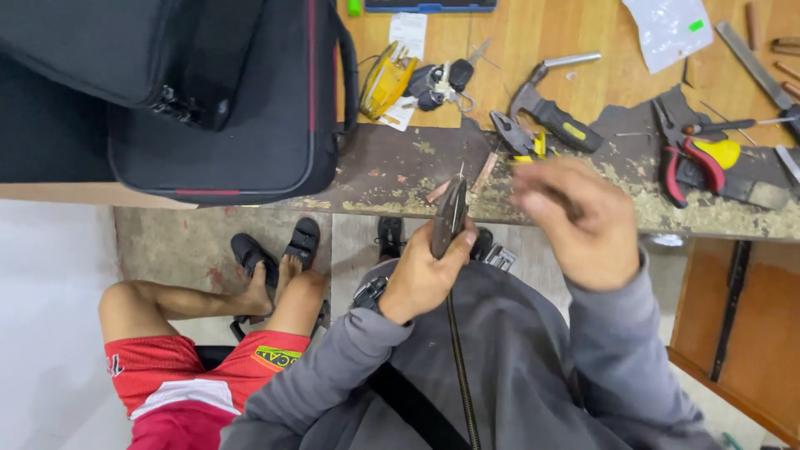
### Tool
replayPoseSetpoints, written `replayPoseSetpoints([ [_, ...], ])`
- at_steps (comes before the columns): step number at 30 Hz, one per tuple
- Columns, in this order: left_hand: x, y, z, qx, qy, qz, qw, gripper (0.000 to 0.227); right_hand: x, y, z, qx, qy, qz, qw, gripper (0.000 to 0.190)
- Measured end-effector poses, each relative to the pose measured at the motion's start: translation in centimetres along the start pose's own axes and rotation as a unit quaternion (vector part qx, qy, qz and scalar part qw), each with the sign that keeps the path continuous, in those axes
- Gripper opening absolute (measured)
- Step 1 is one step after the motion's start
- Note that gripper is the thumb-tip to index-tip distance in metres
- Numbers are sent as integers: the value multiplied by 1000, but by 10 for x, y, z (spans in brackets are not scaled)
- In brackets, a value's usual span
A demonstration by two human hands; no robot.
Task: Hammering a metal component on the floor and then using pliers to cut and shape small metal rods at a workbench.
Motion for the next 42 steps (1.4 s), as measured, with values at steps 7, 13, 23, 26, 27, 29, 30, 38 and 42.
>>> replayPoseSetpoints([
  [7,-10,-4,-25,90,11,16,996,23,-3,-16,25,89,33,189,977,17],
  [13,-14,-3,-36,118,-15,-4,993,22,-8,-16,27,129,33,195,972,10],
  [23,-20,-6,-43,179,11,5,984,28,-12,-9,25,189,74,215,955,10],
  [26,-31,-4,-46,189,8,5,982,28,-11,-9,25,200,87,212,953,11],
  [27,-30,-4,-46,189,7,6,982,28,-11,-9,26,199,88,211,953,11],
  [29,-27,-4,-48,194,18,2,981,27,-11,-9,26,205,97,208,951,9],
  [30,-24,-5,-47,194,18,2,981,27,-11,-9,26,205,97,208,951,9],
  [38,-6,-8,-42,99,50,59,992,31,-11,-10,24,197,89,191,957,14],
  [42,4,-9,-20,46,44,45,997,26,-19,-17,-5,139,57,213,966,32],
])
Point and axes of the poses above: each hand's wrist, its own z-axis towards the middle knuckle, its own y-axis out of the back of the hand, x = y × z, the point moved 3 cm from there along z, towards the middle knuckle, and after that the axes turned 8 degrees about y, right-handed, at the moved point
